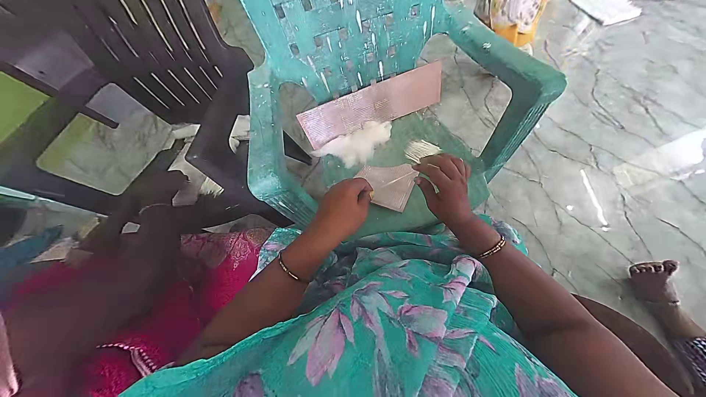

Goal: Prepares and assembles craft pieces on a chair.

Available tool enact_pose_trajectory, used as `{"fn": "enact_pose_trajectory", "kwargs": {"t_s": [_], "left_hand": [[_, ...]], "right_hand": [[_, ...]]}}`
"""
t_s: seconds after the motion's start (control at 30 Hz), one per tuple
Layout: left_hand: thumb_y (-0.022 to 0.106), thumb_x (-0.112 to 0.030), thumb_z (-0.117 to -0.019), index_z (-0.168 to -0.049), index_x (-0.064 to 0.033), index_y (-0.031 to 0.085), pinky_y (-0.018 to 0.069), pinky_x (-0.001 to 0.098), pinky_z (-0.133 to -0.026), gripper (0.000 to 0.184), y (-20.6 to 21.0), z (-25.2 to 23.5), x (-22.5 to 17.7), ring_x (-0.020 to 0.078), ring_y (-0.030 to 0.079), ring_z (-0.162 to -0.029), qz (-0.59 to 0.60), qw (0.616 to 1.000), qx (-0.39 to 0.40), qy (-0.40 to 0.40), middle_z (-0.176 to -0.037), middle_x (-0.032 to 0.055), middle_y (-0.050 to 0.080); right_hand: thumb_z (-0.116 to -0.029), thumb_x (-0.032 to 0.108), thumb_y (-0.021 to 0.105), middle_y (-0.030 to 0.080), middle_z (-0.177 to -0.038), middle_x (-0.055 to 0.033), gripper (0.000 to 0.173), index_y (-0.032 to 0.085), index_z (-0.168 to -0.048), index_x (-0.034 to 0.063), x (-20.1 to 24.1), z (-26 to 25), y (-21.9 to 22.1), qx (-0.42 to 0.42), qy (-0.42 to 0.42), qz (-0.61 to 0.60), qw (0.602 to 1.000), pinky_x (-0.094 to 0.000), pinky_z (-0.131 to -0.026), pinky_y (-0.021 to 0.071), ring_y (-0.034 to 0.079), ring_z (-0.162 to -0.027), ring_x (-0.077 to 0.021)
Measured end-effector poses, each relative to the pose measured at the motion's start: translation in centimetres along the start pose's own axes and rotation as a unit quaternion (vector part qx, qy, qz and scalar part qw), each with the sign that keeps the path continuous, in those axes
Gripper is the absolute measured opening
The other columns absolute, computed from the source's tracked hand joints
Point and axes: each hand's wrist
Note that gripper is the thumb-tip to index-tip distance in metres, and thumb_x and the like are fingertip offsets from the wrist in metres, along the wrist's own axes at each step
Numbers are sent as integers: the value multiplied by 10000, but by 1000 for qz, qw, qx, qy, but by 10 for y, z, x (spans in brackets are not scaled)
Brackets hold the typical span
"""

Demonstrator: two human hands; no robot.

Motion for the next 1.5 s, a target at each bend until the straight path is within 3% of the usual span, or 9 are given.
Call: {"fn": "enact_pose_trajectory", "kwargs": {"t_s": [0.2, 0.6, 0.67, 0.77, 0.87, 1.0, 1.17, 1.3, 1.5], "left_hand": [[554, -127, -1049, -1033, -1, 709, 535, 494, -873, 201, 6, -2, -6, 285, 670, -949, -7, 1000, 11, 22, -997, 158, 692], [568, -79, -1038, -1011, 20, 704, 534, 519, -880, 170, 8, -17, 4, 319, 668, -965, -31, 998, 56, 22, -997, 172, 679], [563, -81, -1041, -1011, 22, 702, 524, 527, -906, 175, 5, -20, 15, 325, 664, -997, -26, 998, 56, 2, -1012, 177, 681], [566, -118, -1051, -1026, 14, 697, 527, 544, -902, 188, 5, -21, 35, 330, 665, -990, -12, 998, 54, -40, -1023, 181, 681], [579, -129, -1047, -1013, 6, 700, 547, 523, -867, 185, 15, -20, 50, 302, 674, -942, 6, 997, 58, -47, -997, 161, 685], [545, -188, -1071, -1089, -14, 696, 524, 490, -930, 231, 24, -21, 57, 274, 656, -1008, 46, 987, 128, -90, -1076, 147, 677], [491, -227, -1091, -1169, -5, 676, 505, 501, -971, 299, 35, -21, 71, 301, 651, -1061, 54, 973, 199, -106, -1122, 175, 676], [491, -220, -1087, -1166, -7, 676, 507, 495, -952, 293, 42, -21, 82, 298, 650, -1038, 68, 968, 213, -116, -1112, 175, 673], [487, -215, -1089, -1180, -2, 672, 495, 502, -973, 297, 51, -30, 89, 304, 645, -1071, 79, 961, 241, -106, -1140, 181, 669]], "right_hand": [[-1020, 273, 604, 733, -1162, -65, 193, 774, -1050, 185, -1, 1, 0, 22, -39, 7, 999, -576, -987, 385, 607, -1204, -330], [-986, 181, 616, 761, -1072, -13, 164, 765, -920, 164, -11, 4, -1, 58, -47, 24, 997, -578, -978, 399, 637, -1165, -305], [-982, 155, 608, 761, -1080, -44, 172, 773, -940, 134, -24, 0, -5, 58, -8, 28, 998, -608, -970, 404, 636, -1166, -334], [-989, 142, 615, 734, -1142, -136, 170, 759, -1021, 58, -47, -18, -13, 87, 138, 25, 986, -671, -1000, 395, 601, -1214, -402], [-1009, 209, 604, 694, -1203, -219, 253, 744, -1087, 13, -72, -47, -7, 110, 278, 26, 954, -690, -1011, 382, 566, -1247, -449], [-1016, 271, 601, 663, -1236, -249, 297, 739, -1121, 30, -98, -80, 23, 173, 373, 71, 909, -695, -1017, 356, 525, -1277, -467], [-1028, 297, 568, 677, -1195, -219, 303, 756, -1081, 65, -116, -80, 62, 264, 385, 139, 873, -677, -992, 379, 538, -1261, -439], [-1048, 290, 534, 668, -1258, -222, 330, 757, -1132, 61, -118, -78, 60, 252, 418, 134, 862, -694, -1028, 358, 524, -1298, -443], [-1051, 236, 534, 684, -1221, -238, 303, 745, -1170, 54, -124, -67, 41, 230, 342, 102, 905, -688, -1017, 379, 557, -1248, -471]]}}
Point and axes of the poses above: each hand's wrist, its own z-axis away from the middle knuckle, its own y-axis out of the palm, x = y × z
